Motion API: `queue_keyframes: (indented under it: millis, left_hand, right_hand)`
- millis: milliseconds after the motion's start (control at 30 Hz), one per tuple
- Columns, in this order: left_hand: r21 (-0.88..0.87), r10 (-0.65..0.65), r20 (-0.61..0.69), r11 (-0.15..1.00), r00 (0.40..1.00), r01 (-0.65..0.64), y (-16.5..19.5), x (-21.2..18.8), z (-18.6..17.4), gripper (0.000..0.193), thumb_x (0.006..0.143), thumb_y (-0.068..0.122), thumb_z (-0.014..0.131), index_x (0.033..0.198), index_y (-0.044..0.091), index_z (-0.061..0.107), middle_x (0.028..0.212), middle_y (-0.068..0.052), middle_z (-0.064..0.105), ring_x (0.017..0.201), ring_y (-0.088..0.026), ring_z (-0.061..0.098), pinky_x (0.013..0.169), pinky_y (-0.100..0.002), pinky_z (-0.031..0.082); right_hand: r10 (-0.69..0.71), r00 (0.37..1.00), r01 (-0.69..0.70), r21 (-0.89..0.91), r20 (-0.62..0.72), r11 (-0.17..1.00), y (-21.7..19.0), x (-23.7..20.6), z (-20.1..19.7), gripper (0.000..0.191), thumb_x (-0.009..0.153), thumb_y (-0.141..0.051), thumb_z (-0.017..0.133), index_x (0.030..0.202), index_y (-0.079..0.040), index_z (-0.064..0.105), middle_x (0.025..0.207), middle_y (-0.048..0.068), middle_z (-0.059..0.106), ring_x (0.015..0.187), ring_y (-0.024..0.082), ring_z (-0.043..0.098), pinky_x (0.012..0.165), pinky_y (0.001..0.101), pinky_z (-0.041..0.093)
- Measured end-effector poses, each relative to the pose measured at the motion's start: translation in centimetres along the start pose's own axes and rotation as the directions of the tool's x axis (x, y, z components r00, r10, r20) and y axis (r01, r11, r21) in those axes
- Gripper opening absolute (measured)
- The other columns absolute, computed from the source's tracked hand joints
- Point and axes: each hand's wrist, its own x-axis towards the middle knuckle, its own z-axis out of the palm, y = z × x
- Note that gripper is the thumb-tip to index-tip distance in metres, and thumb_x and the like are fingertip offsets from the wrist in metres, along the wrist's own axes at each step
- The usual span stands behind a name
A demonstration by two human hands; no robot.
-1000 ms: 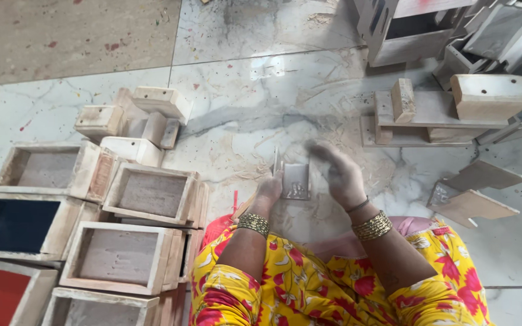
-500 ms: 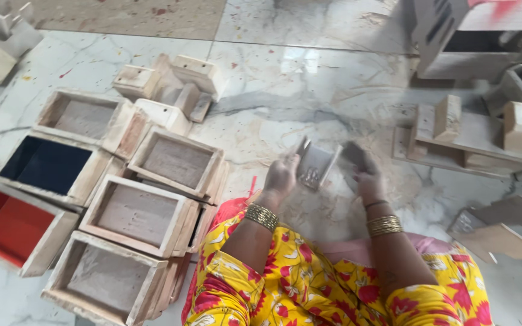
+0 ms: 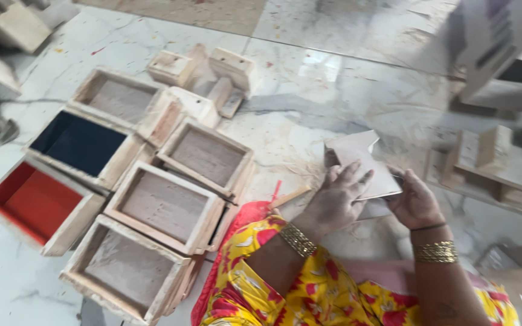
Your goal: The person sits on the floor surrounded by small wooden boxes and rubs a wooden box part by hand, working the surfaces and edges. They turn the piece over to sand other sides, set it with the finished boxes, and pick up another wooden piece to continue sanding.
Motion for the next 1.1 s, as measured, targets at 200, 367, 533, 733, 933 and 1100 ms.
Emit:
queue_keyframes:
  millis: [200,367,533,733,933,1100]
  left_hand:
    - [-0.004,-0.061,-0.198,0.998,0.978,0.062,0.0,0.7,-1.0,0.055,0.093,0.02,0.064,0.146,0.006,0.058,0.16,-0.025,0.043,0.149,-0.046,0.042,0.128,-0.057,0.027]
    - [0.018,-0.172,-0.209,0.984,0.963,0.18,-1.0,1.3,-2.1,0.069,0.082,0.023,0.064,0.149,0.008,0.057,0.163,-0.028,0.037,0.153,-0.048,0.031,0.132,-0.058,0.02]
    - [-0.039,-0.471,-0.104,0.882,0.876,0.47,0.0,2.1,-2.2,0.115,0.068,0.038,0.073,0.162,0.003,0.017,0.162,-0.042,-0.006,0.144,-0.069,-0.015,0.11,-0.072,-0.004]
    - [-0.103,-0.391,-0.058,0.918,0.919,0.384,2.9,1.1,-1.8,0.109,0.082,0.045,0.067,0.174,0.013,0.018,0.175,-0.038,-0.002,0.152,-0.071,-0.015,0.12,-0.075,0.0]
    - [-0.154,-0.396,-0.012,0.908,0.918,0.39,3.2,0.5,-3.4,0.107,0.081,0.049,0.069,0.171,0.014,0.024,0.175,-0.036,-0.002,0.151,-0.072,-0.017,0.114,-0.081,0.004]
    - [-0.201,-0.352,0.053,0.913,0.935,0.355,3.4,0.1,-3.7,0.105,0.082,0.049,0.069,0.172,0.015,0.027,0.174,-0.035,-0.002,0.154,-0.072,-0.016,0.113,-0.081,0.011]
  right_hand:
    - [0.004,0.999,-0.016,-0.267,-0.047,0.963,-1.5,3.1,3.0,0.043,0.107,-0.033,0.051,0.138,-0.003,0.056,0.135,0.011,0.064,0.125,0.024,0.06,0.111,0.0431,0.042]
    - [0.09,0.991,-0.051,-0.347,0.099,0.936,-2.7,6.4,6.7,0.034,0.112,-0.024,0.057,0.134,0.002,0.055,0.133,0.015,0.065,0.119,0.024,0.062,0.094,0.036,0.049]
    - [0.232,0.964,-0.105,-0.611,0.132,0.785,-1.4,10.2,11.8,0.046,0.1,-0.012,0.057,0.144,0.0,0.055,0.127,0.012,0.067,0.111,0.022,0.066,0.09,0.0347,0.057]
    - [0.09,0.996,-0.037,-0.865,0.009,0.5,6.8,14.2,16.4,0.042,0.101,-0.024,0.056,0.141,-0.009,0.062,0.123,0.01,0.074,0.107,0.022,0.067,0.087,0.035,0.055]
    - [-0.089,0.917,0.375,-0.918,0.388,-0.13,16.2,19.7,17.9,0.041,0.097,-0.021,0.06,0.136,-0.01,0.064,0.116,0.019,0.074,0.104,0.027,0.072,0.091,0.0401,0.056]
    - [-0.044,0.873,0.483,-0.874,0.485,-0.057,18.8,21.5,17.9,0.038,0.098,-0.021,0.062,0.134,-0.009,0.066,0.118,0.02,0.074,0.106,0.028,0.071,0.091,0.0407,0.055]
